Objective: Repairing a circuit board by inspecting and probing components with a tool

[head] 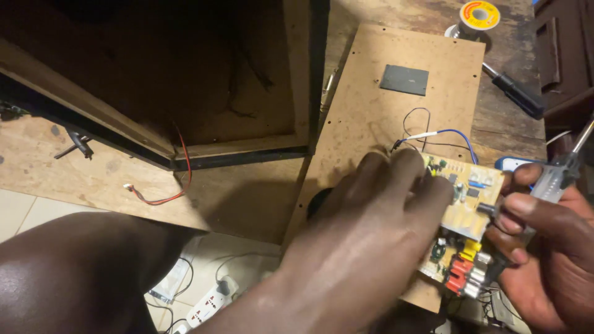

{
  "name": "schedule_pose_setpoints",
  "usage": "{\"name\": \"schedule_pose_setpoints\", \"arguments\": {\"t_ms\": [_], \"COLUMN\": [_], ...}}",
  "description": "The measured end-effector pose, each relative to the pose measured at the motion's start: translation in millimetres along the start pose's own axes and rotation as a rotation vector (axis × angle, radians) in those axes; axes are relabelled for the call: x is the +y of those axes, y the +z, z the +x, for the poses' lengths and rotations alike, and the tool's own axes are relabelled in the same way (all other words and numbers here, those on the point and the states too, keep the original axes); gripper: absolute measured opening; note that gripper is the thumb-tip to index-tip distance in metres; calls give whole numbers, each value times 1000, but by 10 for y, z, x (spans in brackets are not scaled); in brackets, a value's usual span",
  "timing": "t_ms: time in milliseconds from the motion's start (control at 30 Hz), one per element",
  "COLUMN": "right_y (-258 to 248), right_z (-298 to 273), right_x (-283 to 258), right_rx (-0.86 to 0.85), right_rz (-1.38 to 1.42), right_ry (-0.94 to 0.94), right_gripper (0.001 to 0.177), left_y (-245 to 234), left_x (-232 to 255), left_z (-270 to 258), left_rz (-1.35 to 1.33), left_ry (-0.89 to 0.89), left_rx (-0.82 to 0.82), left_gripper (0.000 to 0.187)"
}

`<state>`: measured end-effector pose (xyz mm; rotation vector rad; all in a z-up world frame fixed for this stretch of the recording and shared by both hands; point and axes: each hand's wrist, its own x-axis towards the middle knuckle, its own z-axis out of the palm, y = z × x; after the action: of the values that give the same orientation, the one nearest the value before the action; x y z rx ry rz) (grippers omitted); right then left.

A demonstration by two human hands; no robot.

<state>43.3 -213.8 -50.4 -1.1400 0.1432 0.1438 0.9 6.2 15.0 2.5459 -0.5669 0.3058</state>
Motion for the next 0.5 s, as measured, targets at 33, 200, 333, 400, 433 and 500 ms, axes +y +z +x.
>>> {"name": "schedule_pose_setpoints", "arguments": {"t_ms": [33,200,333,400,433,500], "right_y": [5,62,332,437,453,479], "right_z": [-10,-75,-153,-183,-184,-185], "right_x": [-14,-8,-56,-73,-76,-77], "right_rx": [-1,-75,-207,-266,-267,-258], "right_rz": [0,138,248,250,250,240], "right_ry": [-4,28,16,3,0,-24], "right_gripper": [23,21,15,19,19,19], "left_y": [-15,-164,-116,-108,-184,-328], "left_x": [-19,-50,-136,-159,-126,-58], "left_z": [11,84,96,123,177,285], "left_rz": [1,-398,-450,-496,-496,-726], "left_ry": [3,-149,-181,-307,-305,-606], "left_rx": [3,-38,42,97,98,5], "left_gripper": [21,56,60,54,54,48]}}
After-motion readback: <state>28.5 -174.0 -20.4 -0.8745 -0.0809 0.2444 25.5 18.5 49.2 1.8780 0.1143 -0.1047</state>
